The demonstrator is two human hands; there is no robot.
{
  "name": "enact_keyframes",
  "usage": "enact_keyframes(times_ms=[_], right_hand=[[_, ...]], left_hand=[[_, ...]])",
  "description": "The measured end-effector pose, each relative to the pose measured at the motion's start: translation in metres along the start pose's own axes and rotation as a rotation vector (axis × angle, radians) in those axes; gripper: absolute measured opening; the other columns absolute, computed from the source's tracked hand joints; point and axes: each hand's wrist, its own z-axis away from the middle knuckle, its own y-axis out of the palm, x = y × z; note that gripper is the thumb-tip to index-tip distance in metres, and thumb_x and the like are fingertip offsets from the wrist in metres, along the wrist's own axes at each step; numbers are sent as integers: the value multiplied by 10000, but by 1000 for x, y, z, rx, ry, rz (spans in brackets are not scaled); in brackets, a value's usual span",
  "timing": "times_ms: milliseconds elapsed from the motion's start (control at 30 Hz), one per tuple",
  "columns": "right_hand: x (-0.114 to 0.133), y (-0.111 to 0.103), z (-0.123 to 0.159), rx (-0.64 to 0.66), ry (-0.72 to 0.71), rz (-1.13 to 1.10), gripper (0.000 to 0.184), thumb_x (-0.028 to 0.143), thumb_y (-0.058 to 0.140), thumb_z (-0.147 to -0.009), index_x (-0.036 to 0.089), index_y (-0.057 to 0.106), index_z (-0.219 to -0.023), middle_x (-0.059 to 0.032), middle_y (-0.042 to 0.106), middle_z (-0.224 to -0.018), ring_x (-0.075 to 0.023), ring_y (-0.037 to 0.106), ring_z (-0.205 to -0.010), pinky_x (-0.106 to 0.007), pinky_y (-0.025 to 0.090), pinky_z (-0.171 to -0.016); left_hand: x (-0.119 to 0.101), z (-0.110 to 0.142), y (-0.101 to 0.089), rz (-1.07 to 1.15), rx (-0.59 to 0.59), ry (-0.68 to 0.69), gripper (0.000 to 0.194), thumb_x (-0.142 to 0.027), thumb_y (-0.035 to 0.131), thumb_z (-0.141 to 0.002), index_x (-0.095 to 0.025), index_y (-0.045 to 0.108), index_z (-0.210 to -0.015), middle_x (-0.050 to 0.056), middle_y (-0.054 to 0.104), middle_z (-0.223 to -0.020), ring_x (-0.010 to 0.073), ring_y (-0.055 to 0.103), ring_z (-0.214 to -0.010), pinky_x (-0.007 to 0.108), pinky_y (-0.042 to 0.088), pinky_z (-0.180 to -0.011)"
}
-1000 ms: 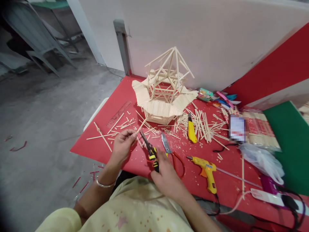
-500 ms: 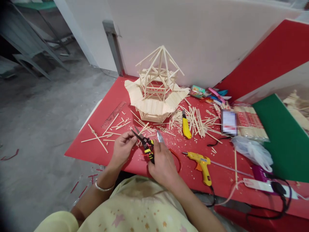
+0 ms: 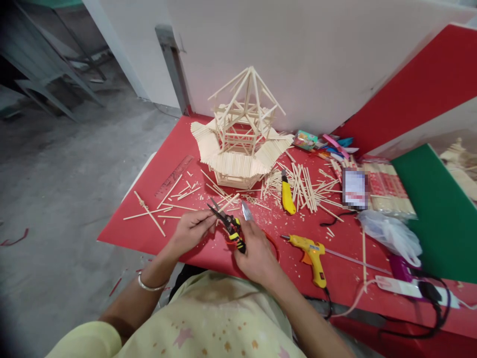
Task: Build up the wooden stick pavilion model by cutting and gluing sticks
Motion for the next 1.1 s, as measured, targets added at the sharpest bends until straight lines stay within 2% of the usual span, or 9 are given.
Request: enact_keyframes(times_ms=[100, 167, 233, 367, 600, 800, 867, 967, 1100], right_hand=[[0, -6, 1, 42, -38, -32, 726, 176, 549, -792, 248, 360, -1488, -127, 514, -1445, -298, 484, -1342, -488, 404, -1113], [3, -9, 2, 53, -31, -40, 690, 169, 540, -793, 238, 387, -1462, -133, 549, -1395, -298, 514, -1303, -487, 422, -1092], [6, -10, 2, 51, -15, -42, 658, 154, 537, -784, 227, 423, -1428, -136, 588, -1330, -300, 546, -1257, -481, 446, -1061], [3, -6, 3, 58, -27, -46, 659, 130, 546, -773, 230, 439, -1416, -128, 604, -1294, -294, 560, -1231, -481, 452, -1055], [-15, -3, 6, 81, -170, -83, 829, 104, 524, -769, 251, 248, -1537, -128, 385, -1556, -292, 326, -1467, -539, 313, -1188], [-19, -5, 12, 53, -247, -20, 807, 148, 529, -790, 223, 231, -1536, -158, 434, -1500, -309, 387, -1416, -550, 350, -1158], [-20, -6, 13, 35, -266, -3, 791, 160, 535, -793, 221, 241, -1524, -162, 459, -1470, -311, 414, -1390, -547, 363, -1145], [-21, -8, 13, 23, -248, 30, 769, 174, 539, -788, 215, 268, -1506, -172, 490, -1426, -323, 455, -1345, -551, 383, -1121], [-20, -14, 12, 19, -160, 80, 759, 196, 555, -770, 175, 324, -1493, -196, 508, -1395, -352, 474, -1314, -572, 386, -1102]], left_hand=[[-2, -1, -3, 281, 139, -230, 398, -517, 681, -835, -163, 652, -654, -11, 538, -486, 43, 296, -309, 208, 194, -333], [-2, -2, -4, 413, 186, -318, 383, -521, 735, -783, -142, 690, -763, -8, 577, -511, 25, 269, -284, 195, 145, -307], [-1, -2, -5, 486, 213, -355, 385, -494, 768, -761, -120, 704, -827, -14, 583, -506, 17, 279, -277, 176, 151, -300], [3, -1, -7, 650, 283, -431, 325, -411, 777, -775, -104, 686, -827, -19, 591, -505, 0, 248, -260, 145, 151, -281], [14, -2, -9, 942, 493, -528, 194, -286, 699, -864, -97, 692, -907, -43, 544, -494, -12, 184, -247, 112, 152, -263], [25, 8, 1, 1145, 644, -523, 177, -276, 654, -889, -101, 679, -887, -35, 547, -475, -2, 156, -217, 116, 176, -238], [25, 11, 5, 1170, 658, -516, 182, -289, 648, -890, -108, 669, -876, -35, 553, -477, -1, 131, -215, 123, 170, -228], [21, 11, 9, 1098, 613, -495, 199, -304, 663, -881, -106, 663, -888, -43, 544, -472, -2, 137, -216, 129, 158, -235], [12, 6, 12, 847, 440, -379, 272, -372, 692, -874, -112, 653, -940, -11, 615, -531, 10, 259, -237, 139, 141, -267]])
